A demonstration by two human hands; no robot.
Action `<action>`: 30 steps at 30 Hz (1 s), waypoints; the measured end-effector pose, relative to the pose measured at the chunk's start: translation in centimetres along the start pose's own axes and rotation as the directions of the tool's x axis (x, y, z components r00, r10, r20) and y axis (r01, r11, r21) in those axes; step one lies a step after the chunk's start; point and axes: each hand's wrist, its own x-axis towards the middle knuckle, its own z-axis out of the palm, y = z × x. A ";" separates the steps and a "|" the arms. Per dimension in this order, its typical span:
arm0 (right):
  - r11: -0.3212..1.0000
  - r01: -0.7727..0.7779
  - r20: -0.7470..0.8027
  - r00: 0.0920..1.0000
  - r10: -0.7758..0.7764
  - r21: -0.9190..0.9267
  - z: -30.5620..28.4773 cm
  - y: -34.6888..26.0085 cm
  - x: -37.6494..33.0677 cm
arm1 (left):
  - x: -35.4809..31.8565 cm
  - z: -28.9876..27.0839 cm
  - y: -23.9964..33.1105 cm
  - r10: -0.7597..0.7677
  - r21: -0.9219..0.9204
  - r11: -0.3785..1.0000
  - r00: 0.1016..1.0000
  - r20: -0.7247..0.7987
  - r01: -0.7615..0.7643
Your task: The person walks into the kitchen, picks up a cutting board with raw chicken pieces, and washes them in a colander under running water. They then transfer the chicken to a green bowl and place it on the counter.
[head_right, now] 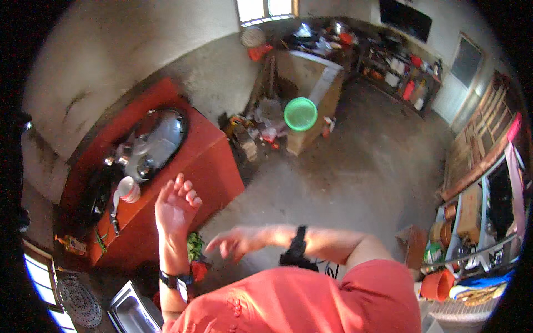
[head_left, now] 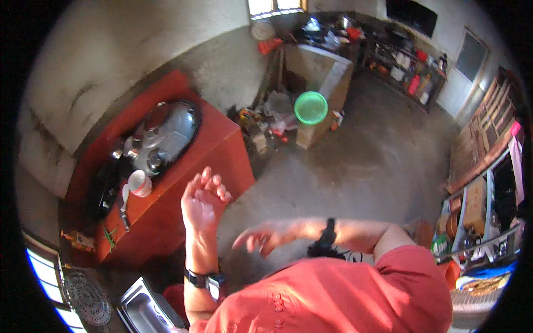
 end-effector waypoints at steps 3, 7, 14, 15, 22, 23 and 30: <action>0.988 -0.065 -0.423 0.906 0.000 -0.140 -4.7 2.7 -12.9 | 2.0 1.0 -2.3 -0.034 0.303 0.952 0.999 -0.028 0.041; 0.666 -0.723 -0.889 0.411 0.200 -0.184 -6.1 7.2 -29.4 | 2.7 -3.5 -2.3 -0.029 0.554 0.788 0.916 -0.401 0.268; 0.694 -0.455 -0.822 -0.185 0.538 0.557 -6.4 10.7 -40.2 | 3.7 -17.6 0.0 0.019 0.279 0.926 0.705 -0.708 0.255; 0.693 -0.449 -0.816 -0.176 0.550 0.564 -7.7 10.8 -39.7 | 5.0 -19.3 -0.3 0.013 0.256 0.935 0.696 -0.718 0.245; 0.723 -0.587 -0.851 0.107 0.514 0.364 -23.5 11.2 -29.7 | 21.0 -24.3 -4.2 0.107 0.336 0.905 0.626 -0.772 0.260; 0.722 -0.664 -0.870 0.224 0.440 0.194 -25.6 11.2 -28.2 | 24.2 -24.1 -4.5 0.196 0.449 0.851 0.630 -0.752 0.271; 0.394 -0.911 -0.640 0.228 0.734 0.127 -39.0 17.7 -24.7 | 39.0 -23.4 -4.3 0.663 0.942 0.047 0.695 -0.279 0.333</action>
